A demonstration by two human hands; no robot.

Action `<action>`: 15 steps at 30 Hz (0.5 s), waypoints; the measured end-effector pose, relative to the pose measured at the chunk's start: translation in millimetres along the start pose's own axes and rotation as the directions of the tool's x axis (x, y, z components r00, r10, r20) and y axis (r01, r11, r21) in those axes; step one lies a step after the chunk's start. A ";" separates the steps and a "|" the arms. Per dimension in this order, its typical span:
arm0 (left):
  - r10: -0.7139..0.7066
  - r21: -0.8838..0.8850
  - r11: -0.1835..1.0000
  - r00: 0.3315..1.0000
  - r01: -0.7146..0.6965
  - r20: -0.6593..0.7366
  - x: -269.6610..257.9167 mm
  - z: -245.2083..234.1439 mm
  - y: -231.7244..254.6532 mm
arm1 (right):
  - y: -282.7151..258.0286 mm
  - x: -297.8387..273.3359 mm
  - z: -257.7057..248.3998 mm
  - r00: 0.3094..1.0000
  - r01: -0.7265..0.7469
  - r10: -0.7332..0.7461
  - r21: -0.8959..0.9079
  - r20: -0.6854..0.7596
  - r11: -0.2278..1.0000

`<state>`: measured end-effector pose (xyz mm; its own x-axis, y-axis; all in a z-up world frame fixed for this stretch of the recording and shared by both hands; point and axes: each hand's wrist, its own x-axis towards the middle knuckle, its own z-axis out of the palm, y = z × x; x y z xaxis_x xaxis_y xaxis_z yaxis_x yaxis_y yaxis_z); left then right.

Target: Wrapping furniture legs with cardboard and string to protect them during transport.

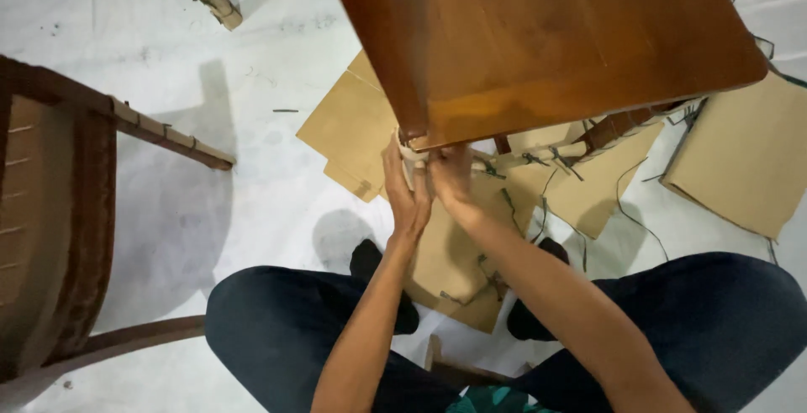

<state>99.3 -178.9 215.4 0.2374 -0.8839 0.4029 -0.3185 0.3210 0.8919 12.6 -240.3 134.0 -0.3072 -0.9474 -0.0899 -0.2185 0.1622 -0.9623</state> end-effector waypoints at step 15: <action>0.027 0.064 0.997 0.996 -0.032 0.082 18.8 -15.8 1.0 | -38.0 -4.0 -25.8 0.974 0.218 -0.207 -0.145 0.088 0.965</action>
<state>117.9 -189.8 227.1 0.1533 -0.8998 0.4084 -0.3836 0.3267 0.8638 -1.8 -235.5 177.6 -0.1726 -0.9810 0.0890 -0.4121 -0.0101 -0.9111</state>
